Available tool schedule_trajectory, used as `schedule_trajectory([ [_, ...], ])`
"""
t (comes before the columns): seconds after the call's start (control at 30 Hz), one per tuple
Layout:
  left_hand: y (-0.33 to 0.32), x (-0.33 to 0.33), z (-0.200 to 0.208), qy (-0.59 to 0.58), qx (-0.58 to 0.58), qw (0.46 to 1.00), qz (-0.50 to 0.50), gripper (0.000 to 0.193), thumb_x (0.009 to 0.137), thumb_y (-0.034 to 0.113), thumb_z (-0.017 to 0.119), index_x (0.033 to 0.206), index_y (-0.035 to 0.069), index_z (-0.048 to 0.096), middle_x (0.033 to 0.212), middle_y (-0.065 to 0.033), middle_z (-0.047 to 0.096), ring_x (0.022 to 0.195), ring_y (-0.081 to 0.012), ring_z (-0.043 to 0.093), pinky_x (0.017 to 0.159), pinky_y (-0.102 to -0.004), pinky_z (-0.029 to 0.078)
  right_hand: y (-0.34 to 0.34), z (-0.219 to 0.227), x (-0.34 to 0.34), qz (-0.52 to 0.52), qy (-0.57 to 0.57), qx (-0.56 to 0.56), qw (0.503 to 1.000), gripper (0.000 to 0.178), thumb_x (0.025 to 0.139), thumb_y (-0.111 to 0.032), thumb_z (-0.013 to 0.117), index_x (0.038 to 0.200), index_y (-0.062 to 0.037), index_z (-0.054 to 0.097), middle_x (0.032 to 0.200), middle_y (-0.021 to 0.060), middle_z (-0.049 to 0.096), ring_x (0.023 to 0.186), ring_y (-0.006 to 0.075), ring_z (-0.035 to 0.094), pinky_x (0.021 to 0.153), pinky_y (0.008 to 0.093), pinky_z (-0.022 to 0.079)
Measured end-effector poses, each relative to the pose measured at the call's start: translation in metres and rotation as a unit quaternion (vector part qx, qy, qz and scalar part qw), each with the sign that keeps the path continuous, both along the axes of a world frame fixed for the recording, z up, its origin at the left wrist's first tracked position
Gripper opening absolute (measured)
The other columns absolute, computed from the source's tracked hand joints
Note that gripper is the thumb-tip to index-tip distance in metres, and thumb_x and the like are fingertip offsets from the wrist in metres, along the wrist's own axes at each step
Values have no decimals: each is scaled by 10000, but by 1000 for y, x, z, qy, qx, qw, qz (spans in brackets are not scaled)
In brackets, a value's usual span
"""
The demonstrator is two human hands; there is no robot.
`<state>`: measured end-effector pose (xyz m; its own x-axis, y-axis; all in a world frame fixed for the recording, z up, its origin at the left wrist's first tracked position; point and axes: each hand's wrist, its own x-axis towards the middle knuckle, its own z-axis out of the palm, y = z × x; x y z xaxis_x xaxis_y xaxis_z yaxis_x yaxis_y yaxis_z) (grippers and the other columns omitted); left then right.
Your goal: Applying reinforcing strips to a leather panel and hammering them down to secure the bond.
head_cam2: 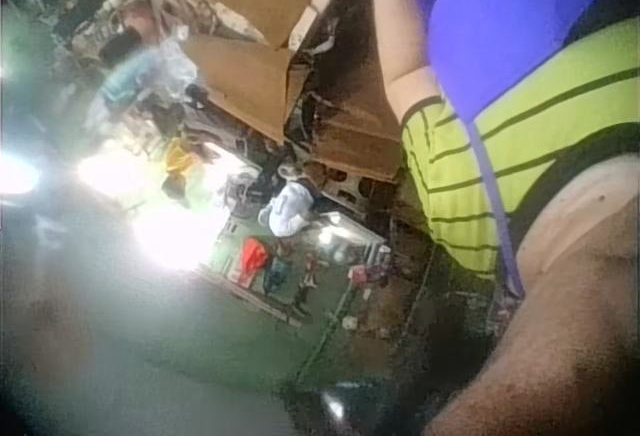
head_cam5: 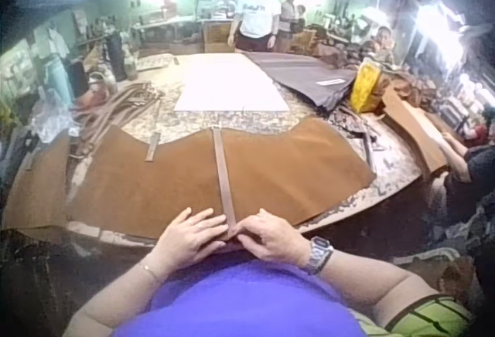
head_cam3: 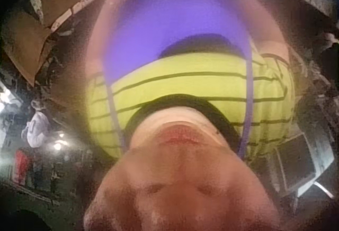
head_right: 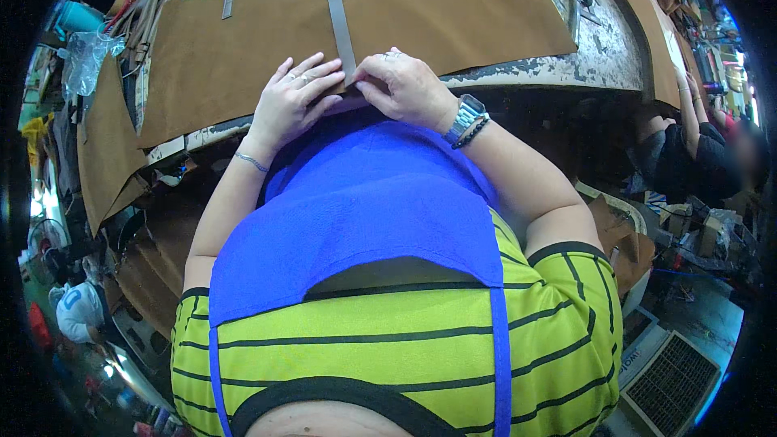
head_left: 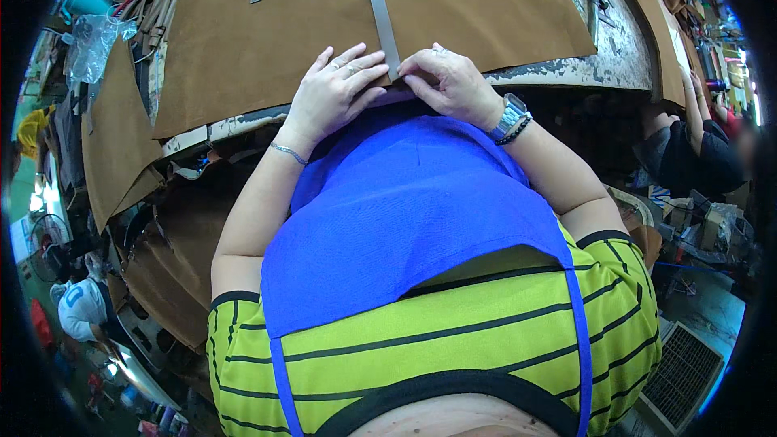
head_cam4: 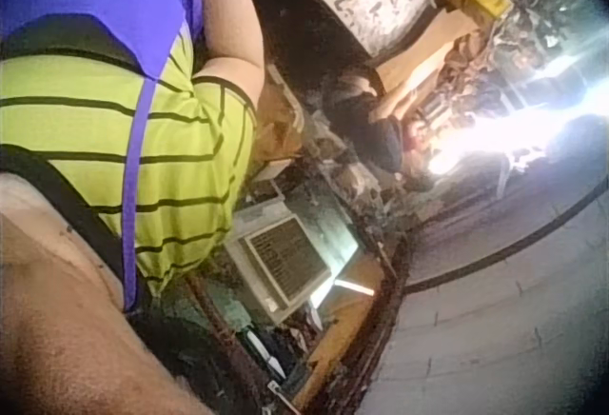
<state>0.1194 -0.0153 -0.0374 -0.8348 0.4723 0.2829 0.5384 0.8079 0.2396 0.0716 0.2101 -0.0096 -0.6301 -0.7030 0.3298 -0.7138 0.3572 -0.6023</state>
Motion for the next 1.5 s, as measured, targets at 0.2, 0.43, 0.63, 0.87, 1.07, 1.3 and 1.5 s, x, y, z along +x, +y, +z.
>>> schedule_trajectory([
  [0.2, 0, 2, -1, 49, 50, 998, -4, 237, 822, 286, 650, 1040, 192, 665, 1187, 37, 617, 1162, -188, 543, 980, -456, 405, -7, -4, 2, -84, -103, -10, 991, 119, 894, -88, 572, 957, 13, 571, 779, 114, 651, 714, 139, 651, 641, 261, 515],
  [0.43, 0, 3, 0, 61, 56, 996, -16, 210, 810, 270, 663, 1003, 188, 673, 1162, 25, 628, 1131, -184, 564, 968, -436, 419, -4, -8, 10, -94, -129, -47, 986, 107, 885, -81, 581, 958, -2, 579, 823, 110, 658, 752, 152, 657, 700, 292, 521],
  [0.63, -1, -1, -2, 54, 70, 996, -11, 228, 800, 279, 670, 1009, 188, 667, 1141, 23, 635, 1119, -180, 569, 963, -432, 420, 11, -19, 10, 17, 75, 33, 996, 173, 786, -69, 656, 951, -96, 612, 1070, 52, 626, 1017, 239, 604, 976, 524, 386],
  [0.87, 4, 9, 2, 29, 68, 997, -22, 274, 805, 293, 660, 1067, 214, 651, 1218, -20, 573, 1189, -217, 510, 986, -477, 387, 22, -16, 11, 70, 127, 55, 988, 116, 749, -165, 710, 816, -127, 624, 1108, 53, 618, 1076, 222, 581, 1007, 511, 360],
  [1.07, 18, 0, 13, -76, 56, 995, -8, 445, 874, 374, 567, 1260, 158, 515, 1392, -33, 438, 1303, -251, 384, 1078, -561, 209, 133, 7, -106, -304, 281, 83, 906, 156, 845, -201, 596, 925, -72, 634, 947, 124, 655, 878, 307, 626, 770, 385, 497],
  [1.3, 12, -88, 2, -46, -56, 994, 76, 568, 940, 427, 418, 1401, 106, 334, 1487, -62, 282, 1354, -275, 285, 1059, -607, 208, 272, -35, -187, -604, 36, 253, 755, 493, 822, -412, 587, 1235, -160, 493, 1171, 203, 555, 1083, 388, 531, 916, 472, 430],
  [1.5, -5, -160, -6, -58, -44, 988, 134, 598, 949, 481, 353, 1424, 123, 294, 1500, -57, 257, 1380, -264, 233, 1084, -597, 158, 315, -38, -193, -639, -62, 236, 729, 488, 852, -337, 537, 1234, -42, 463, 1206, 237, 546, 1117, 398, 527, 946, 452, 414],
])
